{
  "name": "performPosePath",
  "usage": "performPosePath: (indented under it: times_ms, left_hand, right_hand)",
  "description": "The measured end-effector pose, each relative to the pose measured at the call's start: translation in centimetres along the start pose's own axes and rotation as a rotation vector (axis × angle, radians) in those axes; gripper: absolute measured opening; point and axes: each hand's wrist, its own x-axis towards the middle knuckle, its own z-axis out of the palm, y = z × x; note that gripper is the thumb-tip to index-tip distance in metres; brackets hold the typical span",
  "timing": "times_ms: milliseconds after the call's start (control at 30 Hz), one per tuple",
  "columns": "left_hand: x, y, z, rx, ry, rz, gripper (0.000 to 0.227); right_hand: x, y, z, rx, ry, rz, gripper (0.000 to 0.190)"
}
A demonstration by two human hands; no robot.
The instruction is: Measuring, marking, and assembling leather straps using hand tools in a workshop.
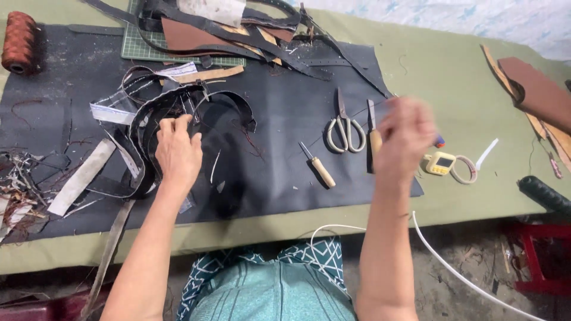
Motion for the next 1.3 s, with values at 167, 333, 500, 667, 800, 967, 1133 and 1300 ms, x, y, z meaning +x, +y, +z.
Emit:
performPosePath:
  times_ms: [167,333,500,667,800,967,1133,1300]
  left_hand:
    - [3.4,-6.4,7.3,0.114,-0.096,-0.121,0.034]
    - [2.1,-3.4,6.9,-0.471,-0.199,-0.391,0.026]
    - [-1.8,-0.7,8.1,-1.024,-0.343,-0.715,0.039]
    - [-4.0,2.8,7.1,-1.03,-0.399,-0.682,0.035]
    - [-4.2,6.5,4.4,-0.915,-0.377,-0.594,0.03]
    - [-5.0,9.3,2.8,-0.766,-0.413,-0.43,0.029]
    - [-6.0,10.0,2.5,-0.762,-0.415,-0.344,0.027]
    - [-6.7,9.4,3.1,-0.775,-0.333,-0.359,0.022]
  right_hand:
    - [6.5,7.8,-3.8,-0.18,0.282,0.019,0.017]
    - [-2.0,9.4,-2.5,-1.151,-0.105,0.023,0.075]
    - [-10.1,12.9,-2.4,-1.052,-0.632,0.136,0.05]
    - [-12.1,14.1,-2.4,-1.103,-0.718,0.256,0.049]
    - [-11.8,13.7,-1.9,-1.165,-0.645,0.113,0.047]
    - [-10.4,9.4,2.5,-0.188,-0.601,0.345,0.036]
    - [-10.8,11.0,5.8,-0.147,-0.635,0.231,0.02]
    - [-11.7,11.8,6.8,-0.18,-0.673,0.155,0.002]
